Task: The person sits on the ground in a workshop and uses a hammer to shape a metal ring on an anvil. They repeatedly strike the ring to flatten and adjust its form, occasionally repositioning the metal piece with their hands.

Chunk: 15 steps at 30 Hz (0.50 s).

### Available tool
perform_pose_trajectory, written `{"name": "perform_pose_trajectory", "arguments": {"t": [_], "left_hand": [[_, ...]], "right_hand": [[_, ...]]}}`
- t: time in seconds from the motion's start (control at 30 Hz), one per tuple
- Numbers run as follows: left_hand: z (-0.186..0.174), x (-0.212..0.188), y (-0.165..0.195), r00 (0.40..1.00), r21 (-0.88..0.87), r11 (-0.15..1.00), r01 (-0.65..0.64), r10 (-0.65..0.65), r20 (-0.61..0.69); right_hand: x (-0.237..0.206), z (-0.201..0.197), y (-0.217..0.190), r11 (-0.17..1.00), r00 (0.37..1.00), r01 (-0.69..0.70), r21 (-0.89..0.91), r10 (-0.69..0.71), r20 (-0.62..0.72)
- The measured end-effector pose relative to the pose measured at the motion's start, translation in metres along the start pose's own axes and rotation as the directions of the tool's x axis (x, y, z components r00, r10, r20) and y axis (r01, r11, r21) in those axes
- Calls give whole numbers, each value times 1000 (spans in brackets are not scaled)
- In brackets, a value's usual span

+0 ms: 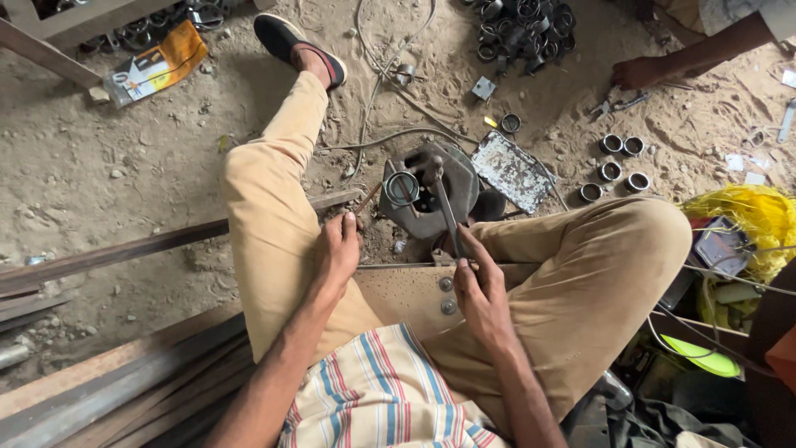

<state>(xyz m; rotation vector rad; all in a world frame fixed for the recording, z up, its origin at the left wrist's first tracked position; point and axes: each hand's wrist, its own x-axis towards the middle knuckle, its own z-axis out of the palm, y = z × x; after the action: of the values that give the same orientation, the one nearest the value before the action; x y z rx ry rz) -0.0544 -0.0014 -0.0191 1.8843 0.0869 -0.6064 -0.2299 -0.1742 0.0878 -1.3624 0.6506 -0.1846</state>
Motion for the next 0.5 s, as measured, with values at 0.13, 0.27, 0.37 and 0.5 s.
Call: {"name": "perform_pose_trajectory", "arguments": {"t": [0.13, 0.27, 0.37, 0.5], "left_hand": [[-1, 2, -3, 990, 191, 977, -92, 111, -90], [0, 7, -9, 956, 119, 959, -255, 269, -117], [-1, 5, -11, 951, 71, 958, -279, 285, -116], [-2, 3, -8, 956, 48, 959, -279, 282, -81]], "right_hand": [[0, 3, 3, 1000, 1000, -9, -16, 9, 9], [2, 6, 1, 999, 999, 41, 26, -41, 0], [2, 5, 0, 997, 999, 39, 64, -39, -2], [3, 3, -2, 997, 1000, -12, 71, 11, 5]]}}
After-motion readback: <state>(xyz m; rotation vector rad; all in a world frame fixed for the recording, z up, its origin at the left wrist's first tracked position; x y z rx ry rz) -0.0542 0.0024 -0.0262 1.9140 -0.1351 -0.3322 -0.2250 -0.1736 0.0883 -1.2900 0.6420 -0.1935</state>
